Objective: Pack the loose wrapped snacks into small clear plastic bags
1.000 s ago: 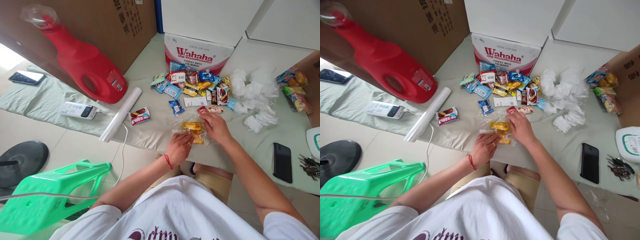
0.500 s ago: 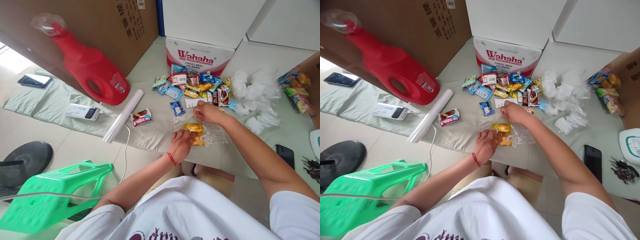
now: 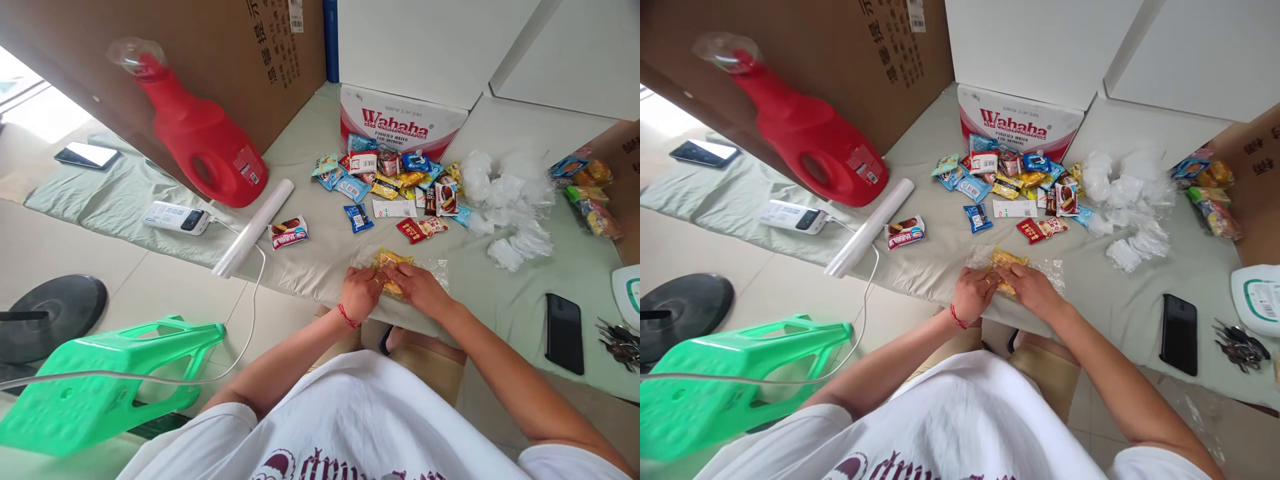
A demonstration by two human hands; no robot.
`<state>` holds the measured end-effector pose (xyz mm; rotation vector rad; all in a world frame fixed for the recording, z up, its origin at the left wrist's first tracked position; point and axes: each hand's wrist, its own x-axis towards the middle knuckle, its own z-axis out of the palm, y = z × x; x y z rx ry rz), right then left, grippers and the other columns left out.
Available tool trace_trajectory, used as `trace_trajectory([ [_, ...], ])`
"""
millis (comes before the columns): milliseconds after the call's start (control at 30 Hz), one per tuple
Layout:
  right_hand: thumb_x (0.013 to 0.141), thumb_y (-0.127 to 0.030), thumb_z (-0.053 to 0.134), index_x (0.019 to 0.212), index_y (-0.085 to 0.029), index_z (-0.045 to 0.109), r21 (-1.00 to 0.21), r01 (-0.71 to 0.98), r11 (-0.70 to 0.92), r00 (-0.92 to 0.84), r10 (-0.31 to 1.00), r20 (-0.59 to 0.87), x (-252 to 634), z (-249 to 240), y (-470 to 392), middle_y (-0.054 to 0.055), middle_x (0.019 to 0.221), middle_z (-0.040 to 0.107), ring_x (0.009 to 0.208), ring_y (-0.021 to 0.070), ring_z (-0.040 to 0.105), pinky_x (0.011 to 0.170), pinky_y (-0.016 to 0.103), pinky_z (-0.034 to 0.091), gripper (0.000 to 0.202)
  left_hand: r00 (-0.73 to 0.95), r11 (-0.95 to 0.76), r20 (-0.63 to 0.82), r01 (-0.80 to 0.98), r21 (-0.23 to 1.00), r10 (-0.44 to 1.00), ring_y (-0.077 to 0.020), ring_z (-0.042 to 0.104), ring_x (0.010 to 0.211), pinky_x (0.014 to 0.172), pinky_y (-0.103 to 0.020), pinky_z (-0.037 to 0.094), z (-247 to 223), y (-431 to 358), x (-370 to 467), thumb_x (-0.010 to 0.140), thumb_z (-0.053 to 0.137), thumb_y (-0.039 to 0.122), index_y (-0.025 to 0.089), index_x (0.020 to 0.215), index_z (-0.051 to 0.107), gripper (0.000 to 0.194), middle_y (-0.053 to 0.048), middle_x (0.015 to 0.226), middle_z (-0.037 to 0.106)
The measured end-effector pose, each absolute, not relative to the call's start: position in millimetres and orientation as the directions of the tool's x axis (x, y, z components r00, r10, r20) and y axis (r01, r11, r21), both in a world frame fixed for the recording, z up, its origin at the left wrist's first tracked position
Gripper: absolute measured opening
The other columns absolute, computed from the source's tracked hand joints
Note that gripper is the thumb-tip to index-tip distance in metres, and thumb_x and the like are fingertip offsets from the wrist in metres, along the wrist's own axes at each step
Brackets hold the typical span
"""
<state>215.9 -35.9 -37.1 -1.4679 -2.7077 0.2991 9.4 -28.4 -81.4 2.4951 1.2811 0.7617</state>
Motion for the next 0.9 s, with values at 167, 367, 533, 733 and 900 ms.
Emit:
trace_trajectory([
  [167,0.099,-0.012,0.042,0.159,-0.029,0.043,-0.142,0.887,0.439,-0.46,0.867,-0.192,200,-29,-37,0.012,0.12,0.062,0.096,0.0234,0.063,0.079,0.032,0.048,0.062,0.323,-0.536,0.438,0.629,0.563,0.839,-0.0189,0.062,0.079,0.078,-0.034,0.045,-88,-33,4,0.103,0.053,0.04,0.022,0.104,0.076,0.029,-0.005,0.08,0.066],
  [367,0.098,-0.011,0.041,0.158,-0.025,0.045,-0.127,0.919,0.372,-0.393,0.884,-0.254,183,-12,-39,0.016,0.125,0.061,0.103,0.0274,0.06,0.085,0.035,0.047,0.062,-0.058,-0.141,0.295,0.782,0.608,0.954,-0.0352,0.055,0.121,0.105,-0.053,0.044,-83,-26,-5,0.082,0.078,0.046,0.017,0.128,0.061,0.057,-0.018,0.126,0.06],
  [533,0.096,-0.011,0.045,0.16,-0.029,0.042,-0.172,0.9,0.401,-0.434,0.867,-0.245,185,-9,-46,0.014,0.124,0.059,0.103,0.0262,0.057,0.086,0.035,0.045,0.066,-0.039,-0.037,0.113,0.799,0.6,0.993,-0.0418,0.031,0.151,0.121,-0.06,0.03,-72,-5,-15,0.072,0.078,0.024,0.018,0.113,0.065,0.043,-0.019,0.149,0.048],
  [733,0.093,-0.006,0.047,0.16,-0.032,0.041,-0.12,0.933,0.338,-0.358,0.902,-0.242,178,-16,-52,0.014,0.122,0.056,0.108,0.0285,0.054,0.085,0.035,0.043,0.073,-0.027,0.203,-0.208,0.377,0.904,0.978,-0.021,0.07,0.09,0.081,-0.036,0.057,-44,4,-20,0.095,0.045,0.029,0.022,0.086,0.054,0.015,-0.007,0.101,0.07],
  [900,0.095,-0.01,0.048,0.158,-0.032,0.044,-0.147,0.932,0.331,-0.357,0.911,-0.208,178,-18,-53,0.014,0.119,0.055,0.106,0.028,0.053,0.086,0.036,0.043,0.067,0.011,0.406,-0.414,0.162,0.899,0.91,-0.0121,0.058,0.049,0.049,-0.026,0.041,-30,7,-15,0.09,0.061,0.06,0.021,0.117,0.052,0.048,-0.001,0.085,0.067],
])
